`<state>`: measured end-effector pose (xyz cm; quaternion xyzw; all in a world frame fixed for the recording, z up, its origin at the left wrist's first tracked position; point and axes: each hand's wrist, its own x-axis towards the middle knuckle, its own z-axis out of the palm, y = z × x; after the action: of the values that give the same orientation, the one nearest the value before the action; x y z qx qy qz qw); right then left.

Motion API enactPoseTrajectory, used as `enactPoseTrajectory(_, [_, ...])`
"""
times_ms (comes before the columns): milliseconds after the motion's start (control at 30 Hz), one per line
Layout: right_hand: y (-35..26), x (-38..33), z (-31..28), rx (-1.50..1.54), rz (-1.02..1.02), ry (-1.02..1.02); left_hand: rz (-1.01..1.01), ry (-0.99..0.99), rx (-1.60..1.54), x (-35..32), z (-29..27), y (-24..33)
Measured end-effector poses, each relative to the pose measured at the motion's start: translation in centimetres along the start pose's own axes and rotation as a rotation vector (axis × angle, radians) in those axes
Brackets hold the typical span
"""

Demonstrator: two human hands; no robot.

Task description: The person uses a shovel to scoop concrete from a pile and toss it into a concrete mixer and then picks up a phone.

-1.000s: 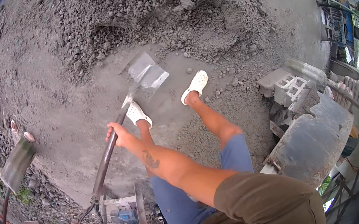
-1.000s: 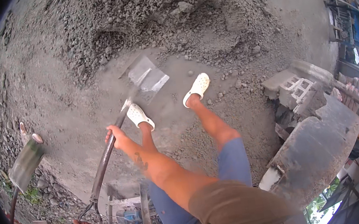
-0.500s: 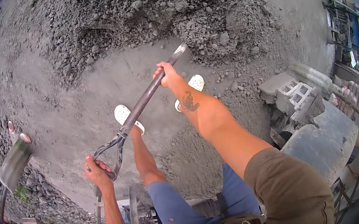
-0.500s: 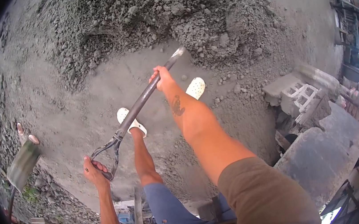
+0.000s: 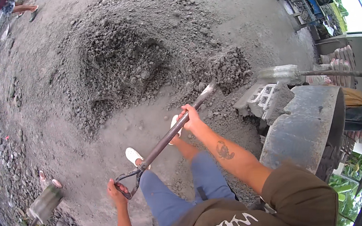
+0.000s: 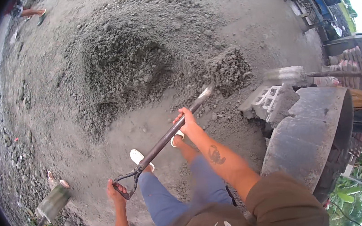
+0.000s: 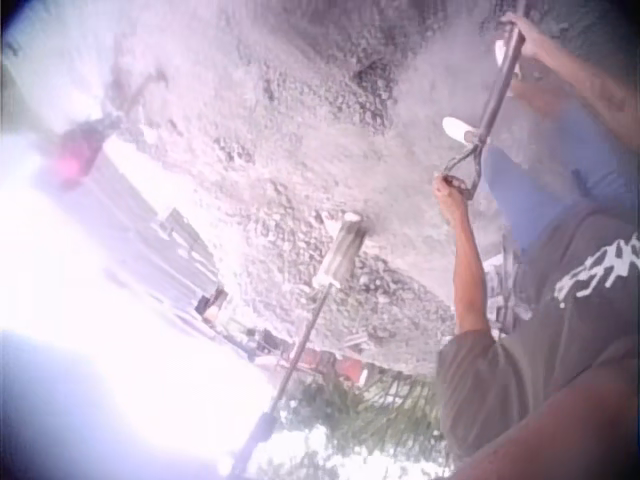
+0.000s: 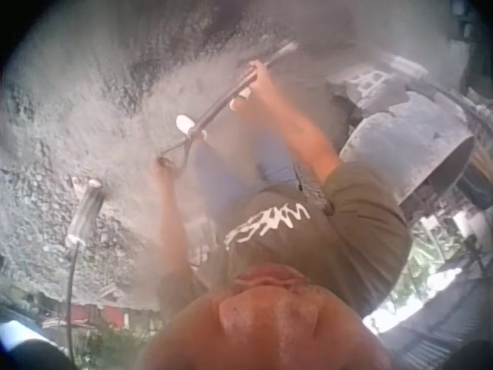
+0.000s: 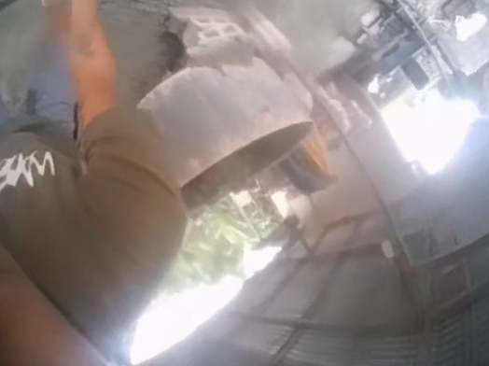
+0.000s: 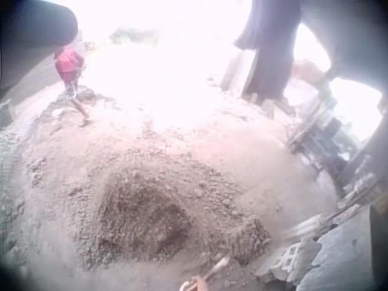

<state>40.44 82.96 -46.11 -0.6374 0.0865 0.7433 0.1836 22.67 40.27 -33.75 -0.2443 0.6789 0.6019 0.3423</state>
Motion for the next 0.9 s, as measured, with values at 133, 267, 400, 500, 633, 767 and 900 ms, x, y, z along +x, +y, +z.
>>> enactPoseTrajectory(133, [-13.5,-18.2,-3.7,0.186,-0.351,-0.075,0.087,-0.338,0.046,-1.7,11.5,1.7])
enactPoseTrajectory(267, [-25.8,-33.1,-14.2,0.248,-0.743,-0.284,0.242,-0.698,0.105,-10.9,25.6,3.4])
enactPoseTrajectory(400, [-32.2,-48.4,-27.0,0.316,-1.005,-0.685,0.832,-1.116,0.141,-25.1,33.9,4.6])
enactPoseTrajectory(500, [-32.5,-56.6,-36.9,0.491,-1.211,-0.479,1.209,-1.564,-0.112,-36.4,37.0,8.1])
enactPoseTrajectory(633, [-25.0,-59.8,-42.3,0.573,-1.263,-0.726,1.555,-1.739,-0.283,-41.5,33.3,15.1])
enactPoseTrajectory(767, [-13.8,-57.1,-34.9,0.588,-1.204,-0.841,1.43,-1.814,0.051,-31.1,28.1,20.7])
enactPoseTrajectory(900, [-8.3,-53.5,-26.7,0.401,-1.21,-0.882,1.041,-1.576,0.574,-22.2,20.9,21.2])
